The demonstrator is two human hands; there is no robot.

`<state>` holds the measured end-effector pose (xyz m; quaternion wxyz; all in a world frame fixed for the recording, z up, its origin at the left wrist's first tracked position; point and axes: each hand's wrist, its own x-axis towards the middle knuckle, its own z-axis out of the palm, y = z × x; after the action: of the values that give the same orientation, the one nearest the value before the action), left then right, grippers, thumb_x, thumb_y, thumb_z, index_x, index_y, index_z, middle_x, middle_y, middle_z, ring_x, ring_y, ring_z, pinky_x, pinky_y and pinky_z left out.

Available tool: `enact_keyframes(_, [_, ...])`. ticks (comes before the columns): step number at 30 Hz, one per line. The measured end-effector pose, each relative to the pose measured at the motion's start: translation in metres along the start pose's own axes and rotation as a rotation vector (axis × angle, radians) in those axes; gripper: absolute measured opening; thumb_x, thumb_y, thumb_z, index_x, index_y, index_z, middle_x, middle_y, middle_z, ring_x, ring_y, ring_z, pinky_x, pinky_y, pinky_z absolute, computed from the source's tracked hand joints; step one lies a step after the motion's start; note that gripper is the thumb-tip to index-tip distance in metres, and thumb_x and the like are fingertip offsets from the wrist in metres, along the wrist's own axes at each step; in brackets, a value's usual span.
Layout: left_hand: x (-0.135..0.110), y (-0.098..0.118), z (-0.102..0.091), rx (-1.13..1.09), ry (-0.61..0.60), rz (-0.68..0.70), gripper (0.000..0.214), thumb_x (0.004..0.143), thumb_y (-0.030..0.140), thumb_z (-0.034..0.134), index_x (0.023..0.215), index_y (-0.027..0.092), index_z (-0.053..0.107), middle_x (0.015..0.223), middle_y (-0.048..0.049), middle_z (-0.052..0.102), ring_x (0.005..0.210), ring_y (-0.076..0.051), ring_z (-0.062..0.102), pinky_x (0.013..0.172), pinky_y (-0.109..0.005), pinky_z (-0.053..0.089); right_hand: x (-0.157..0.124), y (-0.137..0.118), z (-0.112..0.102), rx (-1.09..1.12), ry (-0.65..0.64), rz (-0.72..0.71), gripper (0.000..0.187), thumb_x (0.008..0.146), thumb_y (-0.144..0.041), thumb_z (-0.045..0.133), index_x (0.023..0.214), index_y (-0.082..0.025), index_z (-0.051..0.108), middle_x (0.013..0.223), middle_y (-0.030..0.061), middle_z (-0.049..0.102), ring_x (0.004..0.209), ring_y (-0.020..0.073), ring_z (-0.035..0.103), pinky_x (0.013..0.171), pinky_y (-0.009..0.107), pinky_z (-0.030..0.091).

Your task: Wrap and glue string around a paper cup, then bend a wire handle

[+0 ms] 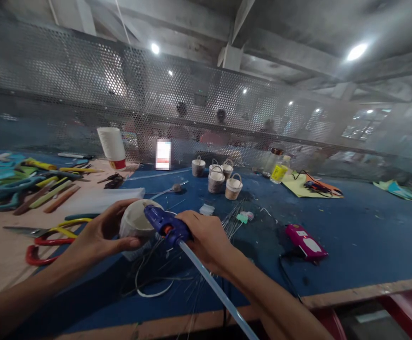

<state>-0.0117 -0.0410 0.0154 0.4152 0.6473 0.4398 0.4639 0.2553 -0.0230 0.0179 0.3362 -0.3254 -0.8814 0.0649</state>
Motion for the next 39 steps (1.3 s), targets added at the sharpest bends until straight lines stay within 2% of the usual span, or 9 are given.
enact_keyframes(4, [-0.001,0.004,0.002,0.0,-0.006,-0.008,0.072,0.067,0.036,0.087,0.129,0.024,0.053,0.127,-0.0094,0.067,0.115,-0.03,0.064,0.094,-0.038,0.054,-0.002,0.001,0.0,-0.055,0.001,-0.006,0.034,0.086,-0.017,0.07,0.117,-0.023,0.057,0.109,0.0021,0.072,0.09,0.0175,0.071,0.076,0.025,0.048])
enact_keyframes(14, [0.0,0.004,0.003,-0.012,0.002,-0.031,0.07,0.067,0.038,0.087,0.127,0.023,0.055,0.122,-0.0084,0.068,0.109,-0.029,0.065,0.092,-0.039,0.054,-0.001,0.0,-0.001,-0.157,0.011,-0.076,0.016,0.098,-0.025,0.051,0.113,-0.02,0.055,0.105,0.0056,0.072,0.086,0.0192,0.072,0.07,0.027,0.048])
enact_keyframes(27, [0.0,-0.002,0.001,0.013,0.003,-0.028,0.069,0.068,0.036,0.086,0.129,0.025,0.055,0.124,-0.0087,0.068,0.106,-0.029,0.067,0.087,-0.037,0.056,-0.002,-0.004,-0.003,-0.194,0.007,-0.067,0.014,0.098,-0.025,0.052,0.11,-0.019,0.053,0.103,0.0056,0.072,0.082,0.02,0.072,0.064,0.028,0.045])
enact_keyframes(39, [-0.004,0.009,-0.001,0.107,0.034,-0.034,0.071,0.068,0.041,0.085,0.129,0.022,0.055,0.126,-0.0111,0.068,0.112,-0.034,0.066,0.094,-0.047,0.056,-0.003,-0.002,-0.003,-0.207,-0.02,-0.031,0.012,0.097,-0.026,0.053,0.108,-0.02,0.054,0.101,0.0062,0.072,0.08,0.018,0.07,0.064,0.027,0.043])
